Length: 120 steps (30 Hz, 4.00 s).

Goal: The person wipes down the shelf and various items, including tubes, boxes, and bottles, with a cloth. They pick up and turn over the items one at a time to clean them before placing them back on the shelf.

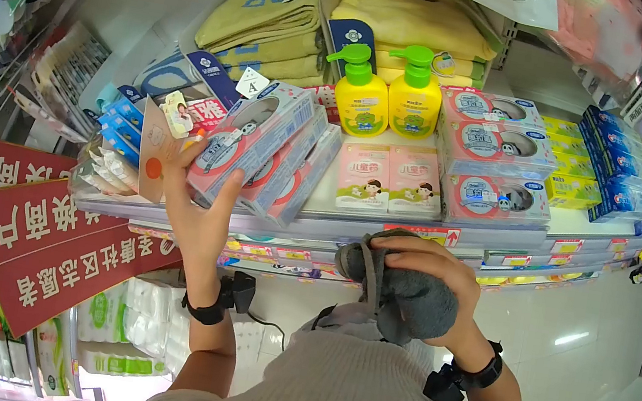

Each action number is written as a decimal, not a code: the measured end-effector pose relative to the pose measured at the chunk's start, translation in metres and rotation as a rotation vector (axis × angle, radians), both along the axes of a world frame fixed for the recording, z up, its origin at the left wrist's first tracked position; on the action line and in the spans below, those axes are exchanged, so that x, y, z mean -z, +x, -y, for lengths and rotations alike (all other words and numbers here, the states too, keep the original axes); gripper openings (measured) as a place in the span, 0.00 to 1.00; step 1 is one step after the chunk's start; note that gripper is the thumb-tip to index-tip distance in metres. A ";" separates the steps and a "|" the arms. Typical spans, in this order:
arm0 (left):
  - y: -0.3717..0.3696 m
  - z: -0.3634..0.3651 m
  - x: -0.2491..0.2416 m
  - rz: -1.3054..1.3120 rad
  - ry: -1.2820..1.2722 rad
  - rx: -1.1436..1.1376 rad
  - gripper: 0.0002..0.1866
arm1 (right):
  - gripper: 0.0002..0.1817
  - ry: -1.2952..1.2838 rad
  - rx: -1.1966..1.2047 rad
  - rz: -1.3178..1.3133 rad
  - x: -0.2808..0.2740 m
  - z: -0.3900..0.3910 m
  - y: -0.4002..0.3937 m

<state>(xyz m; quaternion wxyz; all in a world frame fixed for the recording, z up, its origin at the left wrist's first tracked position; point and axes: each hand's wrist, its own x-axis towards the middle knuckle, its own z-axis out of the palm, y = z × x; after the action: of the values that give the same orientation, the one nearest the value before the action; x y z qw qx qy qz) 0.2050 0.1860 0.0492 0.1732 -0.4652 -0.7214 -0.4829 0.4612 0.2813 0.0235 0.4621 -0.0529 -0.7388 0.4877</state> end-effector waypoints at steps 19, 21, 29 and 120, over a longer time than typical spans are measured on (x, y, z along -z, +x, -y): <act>0.054 -0.001 0.009 -0.218 0.287 0.142 0.19 | 0.19 -0.058 0.077 0.061 0.012 -0.023 0.036; 0.069 -0.005 0.012 -0.213 0.084 0.394 0.15 | 0.21 -0.180 0.062 0.083 0.009 -0.029 0.048; 0.133 -0.079 0.008 0.145 -0.223 0.512 0.25 | 0.32 -0.307 0.337 0.114 -0.015 -0.079 0.109; 0.100 -0.045 0.069 0.241 0.321 0.875 0.48 | 0.28 -1.156 0.176 -0.307 0.019 -0.012 0.020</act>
<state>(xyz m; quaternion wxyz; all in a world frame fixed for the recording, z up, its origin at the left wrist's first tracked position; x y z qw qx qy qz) 0.3045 0.2308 -0.0199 -0.0614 -0.6332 -0.3890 -0.6663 0.4811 0.2933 0.0048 0.4983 -0.2854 -0.2719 0.7722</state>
